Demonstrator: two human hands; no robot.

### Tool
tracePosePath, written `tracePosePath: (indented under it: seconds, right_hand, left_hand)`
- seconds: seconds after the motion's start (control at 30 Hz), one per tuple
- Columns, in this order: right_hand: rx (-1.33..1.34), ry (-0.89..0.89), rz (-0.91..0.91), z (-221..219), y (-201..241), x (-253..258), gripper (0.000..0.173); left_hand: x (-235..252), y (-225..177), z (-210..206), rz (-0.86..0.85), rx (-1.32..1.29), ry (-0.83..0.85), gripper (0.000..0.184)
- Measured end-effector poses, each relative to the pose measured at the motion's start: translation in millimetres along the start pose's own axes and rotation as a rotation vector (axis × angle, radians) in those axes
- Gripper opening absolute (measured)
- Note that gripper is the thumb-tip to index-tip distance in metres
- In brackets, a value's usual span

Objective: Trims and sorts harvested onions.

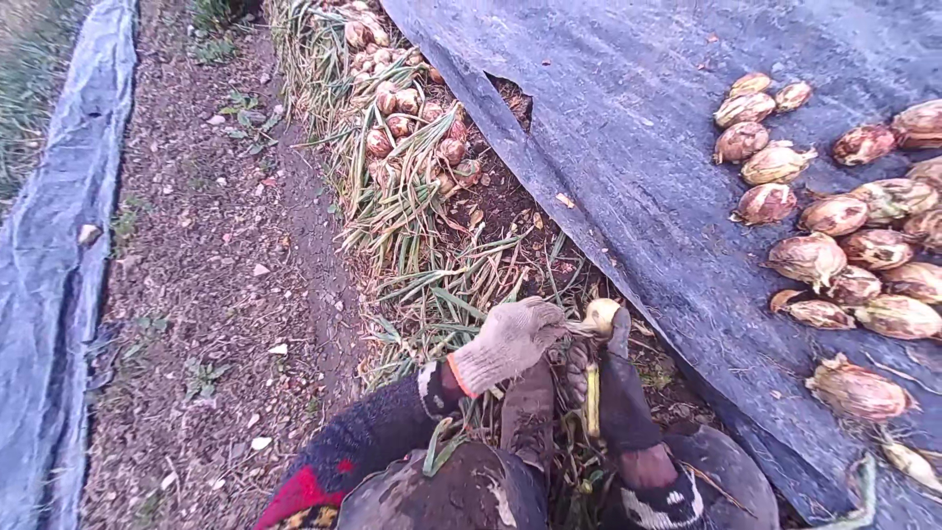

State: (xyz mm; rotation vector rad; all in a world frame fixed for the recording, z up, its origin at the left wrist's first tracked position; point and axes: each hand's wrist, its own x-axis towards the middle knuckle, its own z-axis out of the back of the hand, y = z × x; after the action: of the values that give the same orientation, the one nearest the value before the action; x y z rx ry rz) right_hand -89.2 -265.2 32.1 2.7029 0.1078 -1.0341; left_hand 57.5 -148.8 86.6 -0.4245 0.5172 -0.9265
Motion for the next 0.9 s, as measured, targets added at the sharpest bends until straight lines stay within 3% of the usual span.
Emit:
tracePosePath:
  seconds: [0.03,0.1,0.13,0.2,0.27,0.33,0.43,0.53,0.6,0.7,0.8,0.9]
  right_hand:
    - [0.069,0.088,0.123,-0.1,10.4,-11.0,0.087]
    - [0.112,0.309,0.554,6.9,38.4,-36.8,0.067]
    - [0.038,0.338,0.793,12.3,52.6,-49.3,0.057]
    - [-0.04,0.251,1.056,20.8,64.3,-59.2,0.061]
    - [-0.141,0.002,1.02,8.3,52.5,-48.5,0.068]
    - [-0.424,-0.196,0.767,6.3,29.2,-23.0,0.066]
    - [-0.781,-0.234,0.321,17.6,6.4,11.0,0.053]
    - [-0.815,-0.232,0.269,21.1,-1.8,23.9,0.062]
    - [-0.741,-0.217,0.335,18.5,0.1,25.0,0.058]
    - [-0.738,-0.251,0.327,18.3,4.0,27.3,0.058]
    - [-0.873,-0.333,0.303,23.1,-0.2,33.6,0.061]
    - [-0.921,-0.3,0.32,26.1,-7.8,36.7,0.071]
  left_hand:
    - [19.1,10.9,8.4,0.031,0.043,-0.087,0.024]
    - [61.8,53.5,31.2,0.211,0.201,-0.293,0.026]
    - [79.5,81.4,44.4,0.342,0.239,-0.349,0.027]
    - [114.1,129.4,68.0,0.539,0.295,-0.372,0.034]
    - [143.2,167.9,74.6,0.637,0.389,-0.377,0.05]
    - [163.2,201.2,69.3,0.682,0.547,-0.34,0.068]
    - [180.5,229.1,61.6,0.639,0.787,-0.235,0.08]
    - [191.2,232.6,71.7,0.641,0.762,-0.248,0.077]
    - [190.7,229.4,75.6,0.68,0.612,-0.322,0.077]
    - [169.6,210.0,73.0,0.668,0.136,-0.493,0.061]
    - [125.8,186.7,52.8,0.508,-0.361,-0.464,0.049]
    - [67.5,136.6,24.9,0.341,-0.743,-0.354,0.049]
